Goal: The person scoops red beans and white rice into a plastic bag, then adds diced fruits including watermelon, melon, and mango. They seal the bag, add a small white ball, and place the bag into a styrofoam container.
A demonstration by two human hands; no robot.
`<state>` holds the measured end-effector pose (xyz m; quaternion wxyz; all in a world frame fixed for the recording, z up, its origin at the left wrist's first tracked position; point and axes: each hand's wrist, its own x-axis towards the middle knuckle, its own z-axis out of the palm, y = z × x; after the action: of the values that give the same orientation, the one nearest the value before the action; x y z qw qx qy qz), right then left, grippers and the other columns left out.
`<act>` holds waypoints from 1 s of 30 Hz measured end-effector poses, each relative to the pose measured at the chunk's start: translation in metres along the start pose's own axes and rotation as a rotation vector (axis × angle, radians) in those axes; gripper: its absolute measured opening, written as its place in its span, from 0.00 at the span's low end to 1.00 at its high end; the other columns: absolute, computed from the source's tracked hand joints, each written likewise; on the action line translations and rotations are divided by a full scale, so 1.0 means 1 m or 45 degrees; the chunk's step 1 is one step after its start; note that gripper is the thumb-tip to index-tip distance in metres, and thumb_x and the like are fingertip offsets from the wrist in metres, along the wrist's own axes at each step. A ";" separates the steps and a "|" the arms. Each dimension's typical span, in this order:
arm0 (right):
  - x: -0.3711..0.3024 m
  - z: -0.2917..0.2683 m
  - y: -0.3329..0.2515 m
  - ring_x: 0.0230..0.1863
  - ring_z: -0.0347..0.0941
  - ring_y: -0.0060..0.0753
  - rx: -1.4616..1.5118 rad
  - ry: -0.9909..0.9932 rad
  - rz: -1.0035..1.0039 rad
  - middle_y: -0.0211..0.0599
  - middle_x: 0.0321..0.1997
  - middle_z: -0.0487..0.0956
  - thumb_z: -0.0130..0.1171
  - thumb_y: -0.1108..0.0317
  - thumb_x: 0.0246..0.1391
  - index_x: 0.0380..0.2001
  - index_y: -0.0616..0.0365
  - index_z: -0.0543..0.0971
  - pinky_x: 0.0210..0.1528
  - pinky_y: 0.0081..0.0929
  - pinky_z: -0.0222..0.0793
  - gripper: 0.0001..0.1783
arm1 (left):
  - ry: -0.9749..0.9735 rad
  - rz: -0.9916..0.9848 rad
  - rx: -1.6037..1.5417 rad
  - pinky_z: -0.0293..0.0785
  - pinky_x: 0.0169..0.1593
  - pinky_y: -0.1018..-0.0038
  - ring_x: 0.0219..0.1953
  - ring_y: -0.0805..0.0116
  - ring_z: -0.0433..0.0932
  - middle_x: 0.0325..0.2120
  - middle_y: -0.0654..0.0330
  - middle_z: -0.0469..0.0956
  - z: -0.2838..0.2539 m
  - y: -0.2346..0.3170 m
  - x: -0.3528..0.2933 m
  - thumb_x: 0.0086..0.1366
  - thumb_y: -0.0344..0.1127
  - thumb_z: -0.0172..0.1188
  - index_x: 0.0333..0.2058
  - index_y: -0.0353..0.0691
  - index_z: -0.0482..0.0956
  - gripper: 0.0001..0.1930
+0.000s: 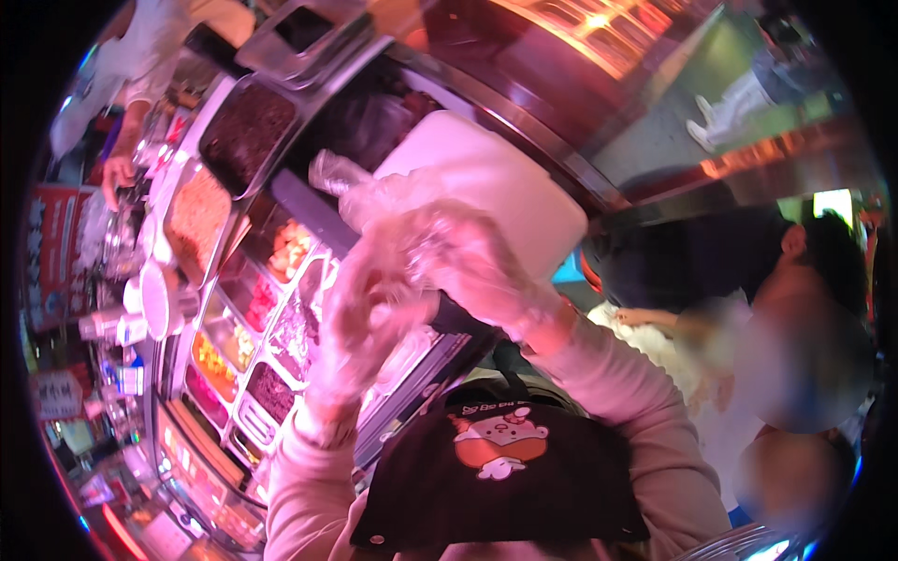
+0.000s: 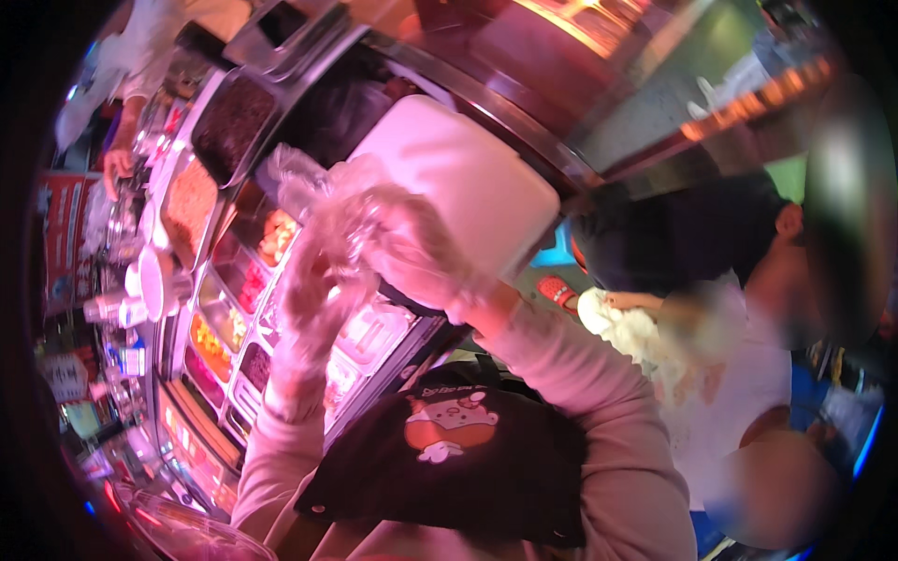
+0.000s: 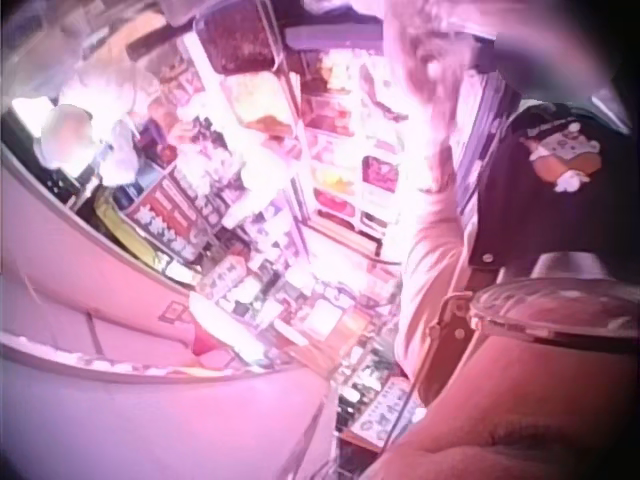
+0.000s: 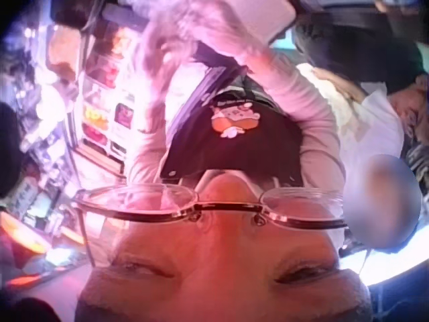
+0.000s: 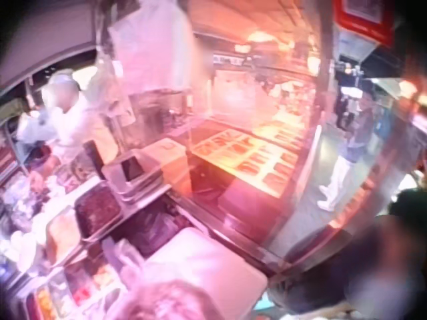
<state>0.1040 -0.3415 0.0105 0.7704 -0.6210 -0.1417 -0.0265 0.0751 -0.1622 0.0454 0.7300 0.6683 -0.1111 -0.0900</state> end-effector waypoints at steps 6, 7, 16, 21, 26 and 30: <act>0.082 -0.001 0.039 0.51 0.79 0.24 0.368 -0.064 0.605 0.35 0.50 0.84 0.60 0.66 0.69 0.54 0.64 0.81 0.57 0.22 0.74 0.16 | 0.591 0.378 0.616 0.73 0.37 0.71 0.32 0.69 0.78 0.28 0.62 0.78 -0.062 -0.054 0.099 0.63 0.23 0.66 0.37 0.34 0.85 0.04; 0.089 -0.027 0.063 0.48 0.81 0.28 0.505 0.104 0.597 0.37 0.48 0.85 0.65 0.68 0.65 0.54 0.66 0.82 0.55 0.26 0.78 0.18 | 0.682 0.444 1.008 0.74 0.38 0.69 0.32 0.65 0.78 0.28 0.61 0.77 -0.057 -0.053 0.125 0.64 0.26 0.64 0.35 0.35 0.84 0.03; 0.126 0.033 0.059 0.44 0.81 0.35 -0.762 0.215 -0.282 0.40 0.55 0.83 0.63 0.77 0.59 0.54 0.61 0.81 0.47 0.31 0.79 0.19 | 0.157 -0.012 1.398 0.78 0.52 0.56 0.46 0.43 0.81 0.49 0.48 0.80 -0.077 -0.054 0.120 0.63 0.33 0.66 0.47 0.42 0.82 0.13; 0.146 0.132 0.075 0.40 0.84 0.50 -0.679 -0.331 -0.475 0.45 0.36 0.86 0.64 0.74 0.59 0.40 0.59 0.86 0.44 0.37 0.80 0.07 | 0.910 0.675 1.500 0.77 0.50 0.58 0.46 0.50 0.80 0.46 0.55 0.81 -0.166 -0.058 0.026 0.55 0.30 0.75 0.48 0.44 0.81 0.21; 0.171 0.190 0.132 0.40 0.83 0.55 -0.904 -0.603 -0.537 0.50 0.37 0.84 0.58 0.70 0.63 0.37 0.58 0.83 0.43 0.44 0.78 0.07 | 1.104 0.400 1.989 0.74 0.48 0.57 0.42 0.52 0.77 0.37 0.57 0.79 -0.290 -0.043 -0.004 0.54 0.32 0.75 0.44 0.46 0.82 0.18; 0.185 0.220 0.147 0.42 0.83 0.57 -1.256 -0.751 -0.528 0.50 0.42 0.85 0.51 0.66 0.69 0.44 0.59 0.83 0.44 0.45 0.80 0.13 | 0.813 0.398 1.858 0.73 0.43 0.58 0.37 0.52 0.74 0.31 0.59 0.77 -0.341 -0.053 -0.010 0.52 0.30 0.74 0.33 0.45 0.83 0.10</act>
<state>0.2725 -0.0706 -0.0407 0.2991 -0.8453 -0.4379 -0.0652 0.1628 0.1612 -0.0358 0.1109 0.9462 -0.0204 0.3032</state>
